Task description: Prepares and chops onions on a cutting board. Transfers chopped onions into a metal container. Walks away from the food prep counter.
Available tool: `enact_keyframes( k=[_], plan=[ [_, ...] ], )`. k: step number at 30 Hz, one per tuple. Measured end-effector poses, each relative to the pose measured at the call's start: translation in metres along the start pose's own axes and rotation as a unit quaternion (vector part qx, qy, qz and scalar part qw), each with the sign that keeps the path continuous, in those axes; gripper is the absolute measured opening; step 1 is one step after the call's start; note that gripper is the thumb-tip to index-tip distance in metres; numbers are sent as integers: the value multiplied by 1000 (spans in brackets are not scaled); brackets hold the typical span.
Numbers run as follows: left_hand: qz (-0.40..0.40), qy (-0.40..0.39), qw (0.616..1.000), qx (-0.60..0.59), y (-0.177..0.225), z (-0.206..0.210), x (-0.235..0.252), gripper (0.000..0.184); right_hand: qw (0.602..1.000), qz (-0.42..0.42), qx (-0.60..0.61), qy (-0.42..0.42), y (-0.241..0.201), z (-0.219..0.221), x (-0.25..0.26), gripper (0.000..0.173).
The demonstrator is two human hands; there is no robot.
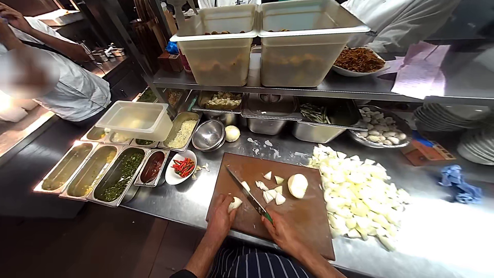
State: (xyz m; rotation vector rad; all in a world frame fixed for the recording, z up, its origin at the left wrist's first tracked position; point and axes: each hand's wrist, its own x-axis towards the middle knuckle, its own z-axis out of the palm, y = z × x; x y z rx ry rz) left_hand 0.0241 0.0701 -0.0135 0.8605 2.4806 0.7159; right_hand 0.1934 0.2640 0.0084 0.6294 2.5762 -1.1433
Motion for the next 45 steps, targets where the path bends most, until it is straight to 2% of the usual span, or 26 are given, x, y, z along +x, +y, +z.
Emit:
enact_keyframes(
  k=[4, 7, 13, 16, 19, 23, 25, 28, 30, 33, 36, 39, 43, 45],
  plan=[
    [-35, -80, 996, 8, 12, -5, -6, 40, 995, 13, -96, -35, -1, -6, -26, 36],
    [-45, -83, 995, -18, 25, 8, 2, 43, 989, 15, -139, -43, -11, -12, -35, 35],
    [-62, -107, 992, 14, 61, 21, 10, 42, 970, 112, -178, -122, -45, -36, -45, 32],
    [-54, -101, 993, -8, 53, 25, 8, 41, 973, 109, -161, -122, -39, -23, -29, 33],
    [-32, -87, 995, -27, 41, 26, 5, 39, 985, 76, -137, -70, -14, 1, -8, 34],
    [6, -110, 994, 19, 24, 6, 6, 36, 992, 31, -117, -39, -6, -1, -12, 36],
    [22, -112, 993, 36, 21, 2, 9, 30, 989, 24, -136, -62, -22, -16, -24, 35],
    [30, -94, 995, 30, 21, 2, 14, 27, 975, 57, -167, -137, -56, -40, -32, 33],
    [32, -83, 996, 25, 19, 5, 14, 27, 973, 68, -169, -142, -54, -34, -24, 33],
    [26, -74, 996, 33, 14, 10, 7, 29, 985, 35, -137, -94, -14, 1, -3, 35],
    [2, -64, 998, 19, 9, 8, -10, 37, 993, 7, -99, -66, 4, 11, 2, 36],
    [-23, -88, 995, 31, 16, 10, -17, 45, 994, -2, -100, -49, -7, -1, -11, 36],
    [-53, -101, 990, 78, 40, 19, -7, 53, 979, 47, -160, -118, -51, -28, -29, 34],
    [-61, -102, 989, 84, 46, 21, -2, 53, 976, 70, -165, -125, -47, -21, -21, 33]
  ],
)
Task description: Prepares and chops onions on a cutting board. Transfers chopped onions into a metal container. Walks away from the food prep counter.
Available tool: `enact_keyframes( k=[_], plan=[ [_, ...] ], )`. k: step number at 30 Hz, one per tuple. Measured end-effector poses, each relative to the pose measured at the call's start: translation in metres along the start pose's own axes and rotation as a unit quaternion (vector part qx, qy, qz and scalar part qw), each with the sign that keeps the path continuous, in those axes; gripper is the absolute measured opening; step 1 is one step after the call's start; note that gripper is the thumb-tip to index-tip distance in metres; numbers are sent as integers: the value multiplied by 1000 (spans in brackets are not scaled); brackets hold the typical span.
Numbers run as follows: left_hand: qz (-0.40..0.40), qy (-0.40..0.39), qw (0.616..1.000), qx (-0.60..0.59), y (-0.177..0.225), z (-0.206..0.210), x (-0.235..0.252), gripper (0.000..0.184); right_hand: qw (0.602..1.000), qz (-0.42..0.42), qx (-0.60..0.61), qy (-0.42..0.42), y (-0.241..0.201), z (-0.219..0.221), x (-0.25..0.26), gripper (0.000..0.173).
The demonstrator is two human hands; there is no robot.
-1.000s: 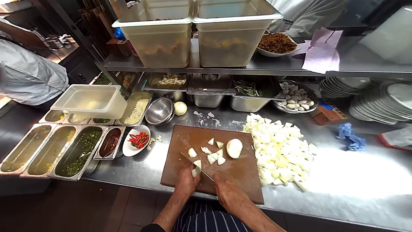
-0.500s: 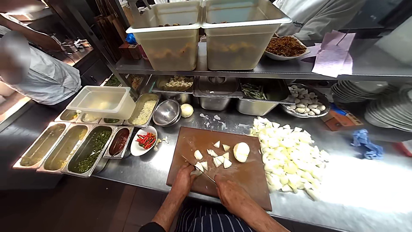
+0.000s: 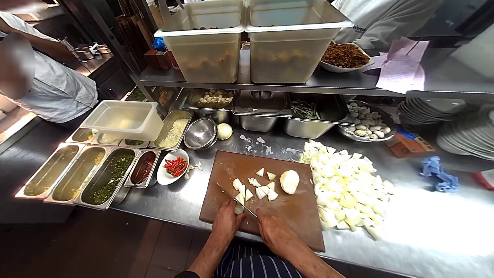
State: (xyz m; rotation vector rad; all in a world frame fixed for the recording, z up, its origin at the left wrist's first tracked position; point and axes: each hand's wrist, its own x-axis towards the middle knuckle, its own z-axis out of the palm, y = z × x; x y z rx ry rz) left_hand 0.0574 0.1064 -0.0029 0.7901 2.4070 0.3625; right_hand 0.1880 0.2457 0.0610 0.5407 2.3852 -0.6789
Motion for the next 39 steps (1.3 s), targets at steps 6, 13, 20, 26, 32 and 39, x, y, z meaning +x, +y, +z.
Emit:
enact_keyframes(
  k=[6, 13, 20, 26, 32, 39],
  plan=[
    [21, 26, 999, -22, -16, 9, -6, 36, 994, -34, 91, 55, 24, 33, 35, 36],
    [68, 47, 996, -13, -24, 8, 1, 28, 999, -19, 8, -29, -3, -7, 3, 36],
    [50, 51, 996, -53, -16, 7, 6, 31, 983, -58, 147, 90, 29, 47, 35, 39],
    [198, 49, 979, -15, -13, -48, 68, 40, 911, 23, 405, 78, 78, 31, -32, 39],
    [186, -28, 982, 18, -51, -50, 83, 33, 945, -12, 319, 67, 87, 40, -41, 36],
    [130, 187, 970, -87, -67, 15, 18, 25, 995, -46, 68, 52, 36, 34, -13, 38]
  ],
)
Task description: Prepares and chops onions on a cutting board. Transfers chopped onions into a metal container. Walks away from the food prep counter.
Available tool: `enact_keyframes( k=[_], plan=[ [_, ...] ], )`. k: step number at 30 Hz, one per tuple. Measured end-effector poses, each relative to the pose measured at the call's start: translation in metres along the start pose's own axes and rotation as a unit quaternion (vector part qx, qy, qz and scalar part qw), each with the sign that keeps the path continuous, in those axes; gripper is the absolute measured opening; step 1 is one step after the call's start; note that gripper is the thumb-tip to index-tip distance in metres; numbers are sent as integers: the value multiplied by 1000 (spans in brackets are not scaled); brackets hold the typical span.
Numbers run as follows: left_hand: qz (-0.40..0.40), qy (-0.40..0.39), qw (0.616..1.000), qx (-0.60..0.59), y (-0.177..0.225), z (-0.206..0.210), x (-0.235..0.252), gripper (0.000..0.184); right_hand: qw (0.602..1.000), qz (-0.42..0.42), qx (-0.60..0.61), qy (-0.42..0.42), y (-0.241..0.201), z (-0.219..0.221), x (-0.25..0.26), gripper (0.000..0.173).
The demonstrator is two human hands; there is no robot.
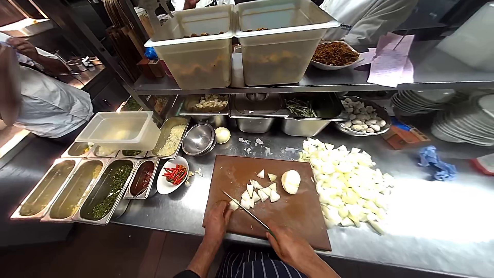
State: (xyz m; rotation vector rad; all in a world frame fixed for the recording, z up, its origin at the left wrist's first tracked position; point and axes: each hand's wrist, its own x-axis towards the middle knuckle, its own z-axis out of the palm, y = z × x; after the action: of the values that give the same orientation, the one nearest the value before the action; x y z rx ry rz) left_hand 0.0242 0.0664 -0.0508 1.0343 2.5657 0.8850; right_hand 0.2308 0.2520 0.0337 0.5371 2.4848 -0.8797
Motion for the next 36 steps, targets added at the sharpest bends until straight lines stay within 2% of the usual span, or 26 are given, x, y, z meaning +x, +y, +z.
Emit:
enact_keyframes(
  k=[4, 7, 10, 14, 15, 16, 19, 20, 22, 25, 30, 33, 35, 36],
  plan=[
    [47, 78, 996, -5, -2, 8, -3, 12, 994, 40, -80, -57, -27, -31, -12, 36],
    [44, 85, 995, -10, -3, 12, -5, 13, 988, 71, -109, -81, -43, -48, -16, 33],
    [31, 86, 996, -8, 0, 14, -7, 15, 990, 72, -96, -67, -39, -27, 10, 34],
    [30, 83, 996, -2, 3, 11, -4, 16, 999, -3, -41, 24, -2, 13, 37, 35],
    [47, 78, 996, 1, -1, 7, -5, 21, 998, -19, -4, 52, 8, 19, 31, 37],
    [73, 64, 995, 10, -5, 3, -1, 34, 996, -23, 34, 84, 17, 21, 23, 40],
    [121, -74, 988, 62, -5, -5, 24, 110, 973, 16, 131, 187, 42, 18, -13, 45],
    [142, -115, 979, 90, -1, -3, 37, 127, 961, 39, 153, 226, 51, 18, -23, 44],
    [179, -166, 963, 112, 11, 9, 64, 139, 931, 89, 190, 298, 71, 17, -37, 40],
    [221, -199, 949, 105, 36, 33, 98, 143, 888, 164, 264, 339, 95, 15, -59, 38],
    [273, -213, 935, 71, 86, 79, 127, 132, 852, 256, 357, 285, 127, 22, -82, 35],
    [293, -160, 942, 46, 112, 97, 129, 124, 859, 262, 356, 259, 133, 27, -89, 37],
    [314, -78, 946, 26, 134, 101, 132, 109, 863, 253, 347, 266, 135, 29, -92, 38],
    [317, -74, 944, 50, 149, 102, 135, 102, 863, 248, 346, 273, 138, 29, -93, 38]
  ],
)
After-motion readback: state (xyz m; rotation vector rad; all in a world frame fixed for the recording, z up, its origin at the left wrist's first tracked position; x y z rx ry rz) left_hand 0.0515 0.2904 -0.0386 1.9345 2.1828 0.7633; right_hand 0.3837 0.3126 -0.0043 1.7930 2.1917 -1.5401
